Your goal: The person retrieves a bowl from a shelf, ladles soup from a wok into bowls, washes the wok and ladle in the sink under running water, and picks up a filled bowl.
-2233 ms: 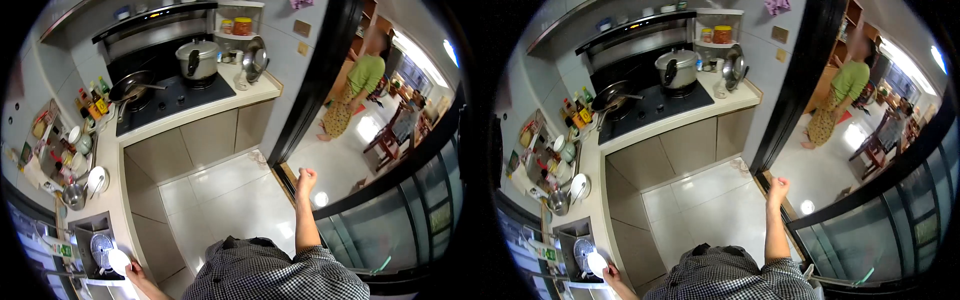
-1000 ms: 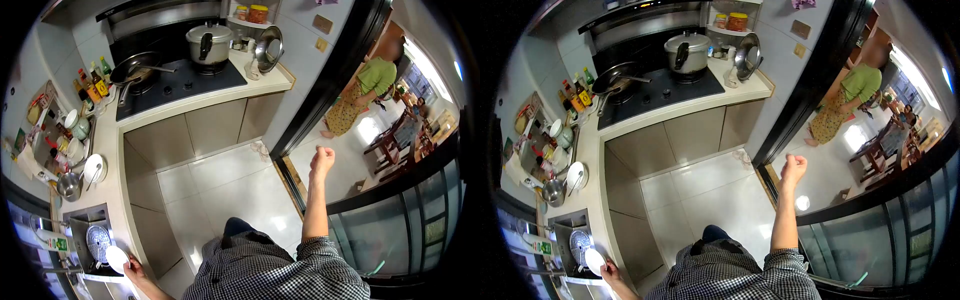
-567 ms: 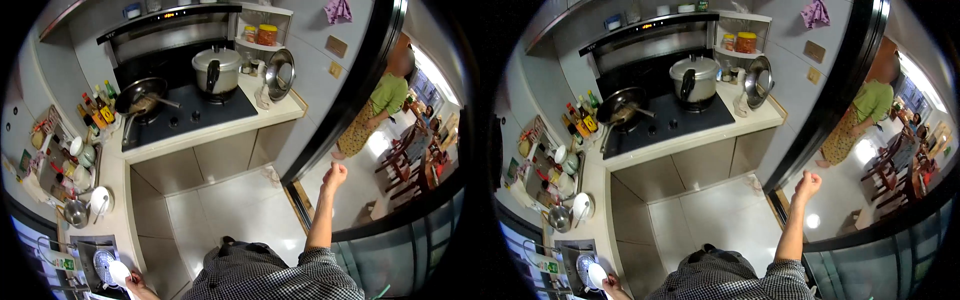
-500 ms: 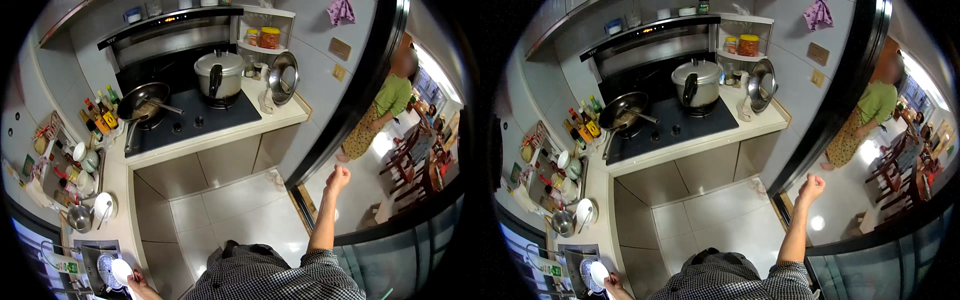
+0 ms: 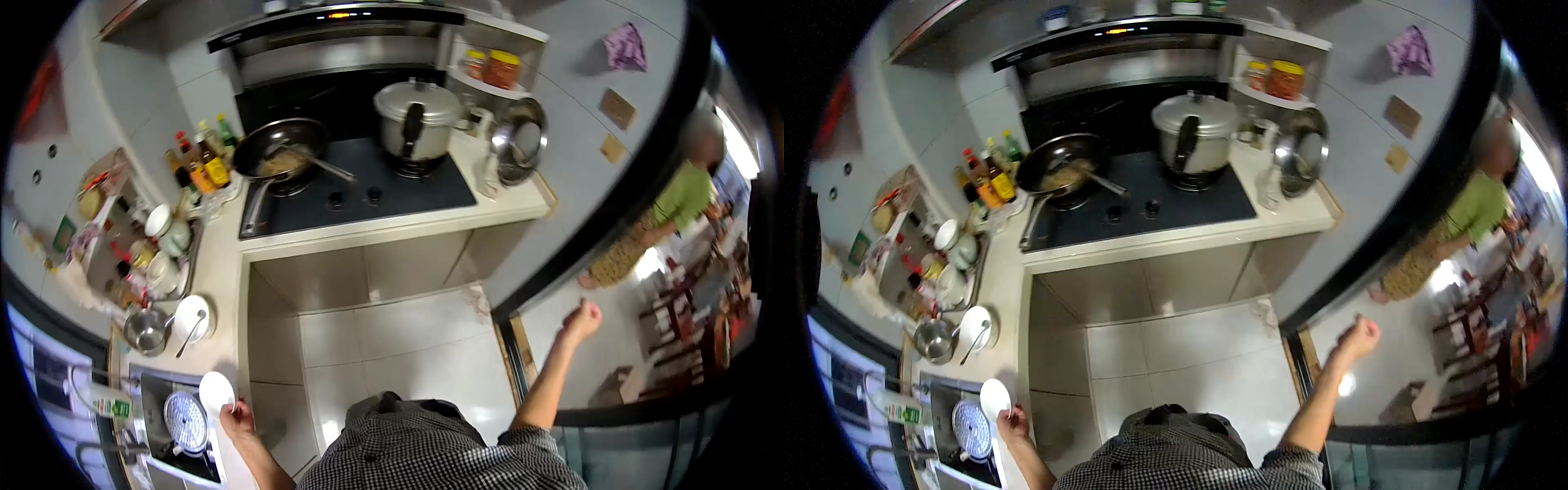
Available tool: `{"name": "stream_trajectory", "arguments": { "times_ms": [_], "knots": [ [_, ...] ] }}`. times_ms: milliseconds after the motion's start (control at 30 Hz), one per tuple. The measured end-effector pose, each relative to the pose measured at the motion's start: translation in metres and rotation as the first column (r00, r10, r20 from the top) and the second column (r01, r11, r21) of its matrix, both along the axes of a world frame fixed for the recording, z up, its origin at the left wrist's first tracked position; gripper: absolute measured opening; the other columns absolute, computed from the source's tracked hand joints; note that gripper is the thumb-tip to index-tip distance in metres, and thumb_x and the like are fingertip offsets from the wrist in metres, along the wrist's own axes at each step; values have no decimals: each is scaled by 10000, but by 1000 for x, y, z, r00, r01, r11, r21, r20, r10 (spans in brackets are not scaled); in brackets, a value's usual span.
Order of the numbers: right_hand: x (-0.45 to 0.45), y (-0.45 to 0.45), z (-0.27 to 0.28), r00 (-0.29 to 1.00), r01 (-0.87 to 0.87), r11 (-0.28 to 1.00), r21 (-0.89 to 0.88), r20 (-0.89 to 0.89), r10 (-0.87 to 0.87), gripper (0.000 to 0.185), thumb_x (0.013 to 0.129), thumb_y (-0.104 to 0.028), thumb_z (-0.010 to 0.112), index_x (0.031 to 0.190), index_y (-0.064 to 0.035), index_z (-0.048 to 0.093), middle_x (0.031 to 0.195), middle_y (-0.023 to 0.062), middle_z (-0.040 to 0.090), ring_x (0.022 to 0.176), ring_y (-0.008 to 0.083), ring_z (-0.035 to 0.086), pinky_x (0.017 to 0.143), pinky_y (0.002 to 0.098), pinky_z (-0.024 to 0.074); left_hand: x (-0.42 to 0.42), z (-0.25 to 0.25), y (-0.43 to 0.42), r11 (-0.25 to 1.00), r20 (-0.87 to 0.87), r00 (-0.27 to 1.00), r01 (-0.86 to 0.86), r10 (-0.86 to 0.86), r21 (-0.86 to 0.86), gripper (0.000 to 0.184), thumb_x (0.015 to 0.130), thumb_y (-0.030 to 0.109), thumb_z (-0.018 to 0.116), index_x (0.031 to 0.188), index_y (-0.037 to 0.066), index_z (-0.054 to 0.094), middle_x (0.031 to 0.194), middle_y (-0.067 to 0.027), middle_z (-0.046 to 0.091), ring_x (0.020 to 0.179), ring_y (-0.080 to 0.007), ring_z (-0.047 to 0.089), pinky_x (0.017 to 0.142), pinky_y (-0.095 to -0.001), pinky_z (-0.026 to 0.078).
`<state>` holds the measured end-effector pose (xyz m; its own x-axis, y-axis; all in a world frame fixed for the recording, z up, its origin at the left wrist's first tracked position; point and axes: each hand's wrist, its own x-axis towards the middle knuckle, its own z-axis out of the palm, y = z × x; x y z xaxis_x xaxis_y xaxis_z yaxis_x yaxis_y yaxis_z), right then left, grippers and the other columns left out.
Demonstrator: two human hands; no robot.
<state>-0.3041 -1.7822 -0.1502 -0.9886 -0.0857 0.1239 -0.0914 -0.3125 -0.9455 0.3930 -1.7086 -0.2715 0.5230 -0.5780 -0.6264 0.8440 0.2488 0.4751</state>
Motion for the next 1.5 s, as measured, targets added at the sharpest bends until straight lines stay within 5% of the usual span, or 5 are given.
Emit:
{"name": "stream_trajectory", "arguments": {
  "times_ms": [700,900,1100,1267,1500],
  "knots": [
    [40,12,9,996,57,997,60,63,-61,183,735,-163,601,667,-88,448,453,-17,365,325,77,324,283,218,244,64,-9,34,998,-112,992,62,-62,-2,310,569,-48,471,873,-100,507,726,-186,545,606,-291,549,498,-269,525],
    [-21,-33,97,910,67,991,-117,-400,-109,179,694,-119,631,799,-6,541,668,27,549,592,118,517,568,235,443,104,-44,33,980,-149,974,154,-172,-124,367,612,-56,467,970,-137,481,854,-226,544,708,-291,552,539,-256,539],
    [9,-23,260,866,-36,999,-13,-500,25,298,733,-84,572,1022,-16,553,516,-55,391,394,55,323,356,223,237,125,-56,37,927,-117,927,337,-357,-164,359,602,-58,495,951,-137,462,836,-208,540,648,-271,543,533,-241,522],
    [30,-57,127,649,-272,935,228,-674,353,360,726,-34,559,1082,5,530,801,17,540,544,53,420,503,194,370,49,6,20,995,-17,994,103,-103,-2,331,562,-78,462,890,-87,506,823,-160,552,640,-286,557,547,-282,544],
    [168,-37,-60,507,-654,414,634,-39,861,207,672,-40,653,872,-9,612,580,-38,474,512,46,387,465,194,310,37,7,30,997,-46,999,-11,15,70,317,590,-99,420,900,-100,484,808,-172,549,644,-288,557,485,-254,525]
  ]
}}
